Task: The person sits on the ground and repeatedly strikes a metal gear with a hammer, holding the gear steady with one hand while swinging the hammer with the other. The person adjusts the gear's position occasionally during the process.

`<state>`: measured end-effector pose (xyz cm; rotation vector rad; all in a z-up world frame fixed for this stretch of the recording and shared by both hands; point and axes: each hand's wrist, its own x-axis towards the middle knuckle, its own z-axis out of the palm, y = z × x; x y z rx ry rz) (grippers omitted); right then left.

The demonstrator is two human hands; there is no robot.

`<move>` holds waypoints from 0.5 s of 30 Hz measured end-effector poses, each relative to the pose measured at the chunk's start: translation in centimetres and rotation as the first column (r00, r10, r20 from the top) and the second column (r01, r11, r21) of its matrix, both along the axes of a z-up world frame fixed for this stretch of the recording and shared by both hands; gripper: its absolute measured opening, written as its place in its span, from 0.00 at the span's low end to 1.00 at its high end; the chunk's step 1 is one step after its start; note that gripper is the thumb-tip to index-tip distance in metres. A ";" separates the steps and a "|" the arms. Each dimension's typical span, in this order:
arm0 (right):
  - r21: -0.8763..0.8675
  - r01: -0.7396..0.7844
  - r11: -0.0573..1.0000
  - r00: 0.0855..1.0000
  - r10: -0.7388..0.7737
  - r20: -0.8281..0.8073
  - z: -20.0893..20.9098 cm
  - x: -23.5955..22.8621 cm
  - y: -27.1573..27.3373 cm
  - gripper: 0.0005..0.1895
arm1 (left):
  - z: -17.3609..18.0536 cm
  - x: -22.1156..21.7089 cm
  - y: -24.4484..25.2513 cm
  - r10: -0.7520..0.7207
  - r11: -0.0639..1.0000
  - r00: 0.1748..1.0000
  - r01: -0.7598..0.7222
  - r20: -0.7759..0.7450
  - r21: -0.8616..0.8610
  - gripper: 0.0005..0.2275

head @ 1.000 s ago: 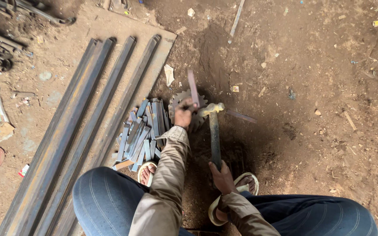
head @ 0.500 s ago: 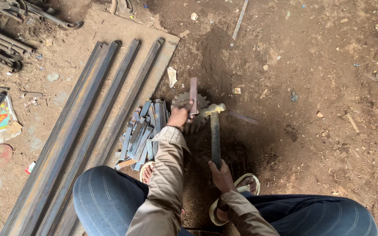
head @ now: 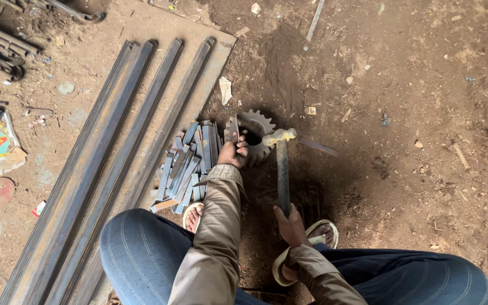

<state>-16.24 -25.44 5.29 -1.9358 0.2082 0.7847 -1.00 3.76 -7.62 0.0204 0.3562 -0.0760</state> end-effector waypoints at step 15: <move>0.005 -0.040 0.999 0.927 0.035 0.373 3.3 -1.0 2.3 0.25 | -2.5 -6.6 -2.7 0.375 0.313 0.868 0.210 -0.324 0.926 0.25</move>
